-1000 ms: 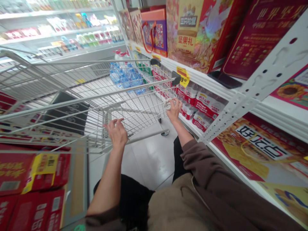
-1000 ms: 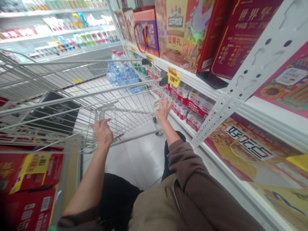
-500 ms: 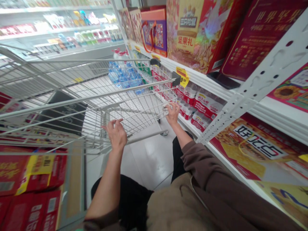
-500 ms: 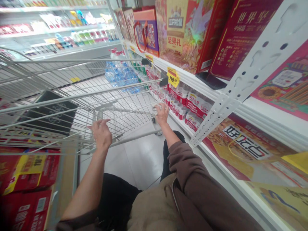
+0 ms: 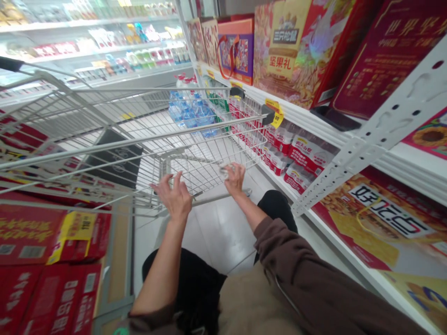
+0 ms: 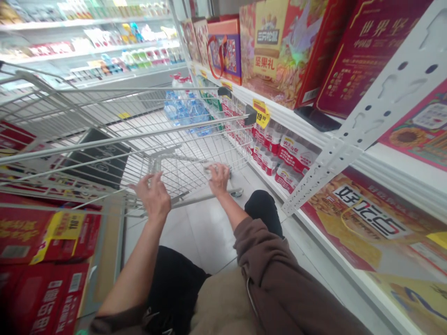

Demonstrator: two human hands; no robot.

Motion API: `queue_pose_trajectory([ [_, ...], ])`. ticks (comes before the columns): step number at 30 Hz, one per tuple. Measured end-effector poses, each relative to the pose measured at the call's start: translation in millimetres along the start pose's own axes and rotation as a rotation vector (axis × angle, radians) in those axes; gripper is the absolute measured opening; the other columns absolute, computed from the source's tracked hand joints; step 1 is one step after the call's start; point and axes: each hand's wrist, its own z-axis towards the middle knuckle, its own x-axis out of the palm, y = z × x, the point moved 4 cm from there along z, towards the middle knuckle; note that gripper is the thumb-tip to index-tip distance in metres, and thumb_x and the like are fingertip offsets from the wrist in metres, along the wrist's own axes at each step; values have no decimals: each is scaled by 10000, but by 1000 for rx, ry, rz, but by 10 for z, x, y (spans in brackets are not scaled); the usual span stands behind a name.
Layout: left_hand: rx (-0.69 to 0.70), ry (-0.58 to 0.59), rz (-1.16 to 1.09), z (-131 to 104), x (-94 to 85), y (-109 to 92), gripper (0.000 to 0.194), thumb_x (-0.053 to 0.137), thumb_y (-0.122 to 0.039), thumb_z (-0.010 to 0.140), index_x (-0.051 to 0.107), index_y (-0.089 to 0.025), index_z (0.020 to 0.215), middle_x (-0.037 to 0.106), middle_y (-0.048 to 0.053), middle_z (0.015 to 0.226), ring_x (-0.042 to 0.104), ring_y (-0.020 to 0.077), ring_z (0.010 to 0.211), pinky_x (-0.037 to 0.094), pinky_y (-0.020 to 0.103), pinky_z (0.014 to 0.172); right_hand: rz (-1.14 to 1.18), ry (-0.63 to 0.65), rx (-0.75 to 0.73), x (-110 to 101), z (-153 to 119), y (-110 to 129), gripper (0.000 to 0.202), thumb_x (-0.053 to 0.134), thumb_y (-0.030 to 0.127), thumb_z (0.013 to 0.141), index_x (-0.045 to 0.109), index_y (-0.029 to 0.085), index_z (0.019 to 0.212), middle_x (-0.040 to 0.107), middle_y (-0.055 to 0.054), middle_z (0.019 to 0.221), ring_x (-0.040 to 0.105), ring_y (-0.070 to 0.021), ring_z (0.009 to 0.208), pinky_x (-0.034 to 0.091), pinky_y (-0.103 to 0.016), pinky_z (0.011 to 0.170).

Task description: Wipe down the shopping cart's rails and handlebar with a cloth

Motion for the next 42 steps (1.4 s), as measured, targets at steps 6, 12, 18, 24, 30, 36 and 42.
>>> queue_pose_trajectory([
  [6,-166,-165,64,-32,-227,443,522,268,-406,1022,699,-194,1229,557,177,1295,406,345,1375,76,615,1249,-36,-209,473,-185,312,-298,306,506,75,827,678,155,1067,551,-179,1200,472,-308,1186,411,-532,1046],
  [12,-160,-128,57,17,-162,558,505,280,-367,1021,703,-172,1215,561,177,1297,432,324,1350,77,587,1253,38,96,126,259,-192,771,447,547,22,758,698,216,1132,538,-148,1315,440,-301,1225,409,-470,1055],
  [18,-42,-44,64,-32,-277,640,468,317,-344,1027,677,-236,1306,581,117,1326,440,289,1352,9,555,1270,26,100,78,91,-84,304,439,527,17,764,698,213,1118,558,-112,1267,451,-262,1200,396,-431,1067],
  [24,-122,-76,-8,5,-225,595,473,298,-326,1036,730,-231,1204,585,123,1266,446,282,1331,43,573,1270,0,-177,531,5,129,204,351,511,66,805,656,135,1117,553,-188,1227,478,-305,1194,400,-497,1056],
  [30,-123,-64,-11,-11,-228,528,548,229,-380,1061,728,-231,1232,590,122,1276,450,281,1343,43,586,1270,94,112,-88,415,-440,1429,405,577,99,825,693,274,1172,569,-88,1318,481,-273,1199,463,-399,1026],
  [36,-83,14,-39,-40,-328,547,595,163,-408,1074,701,-269,1288,592,103,1291,455,260,1340,-34,592,1263,49,81,-57,156,-209,892,373,528,42,828,713,210,1105,585,-117,1233,491,-253,1142,458,-402,1012],
  [42,-159,-41,-108,-36,-252,522,678,119,-471,1065,724,-226,1249,585,115,1274,438,268,1340,22,567,1271,0,-287,419,-95,210,544,274,485,104,874,648,154,1089,550,-172,1168,487,-305,1163,421,-519,1018],
])
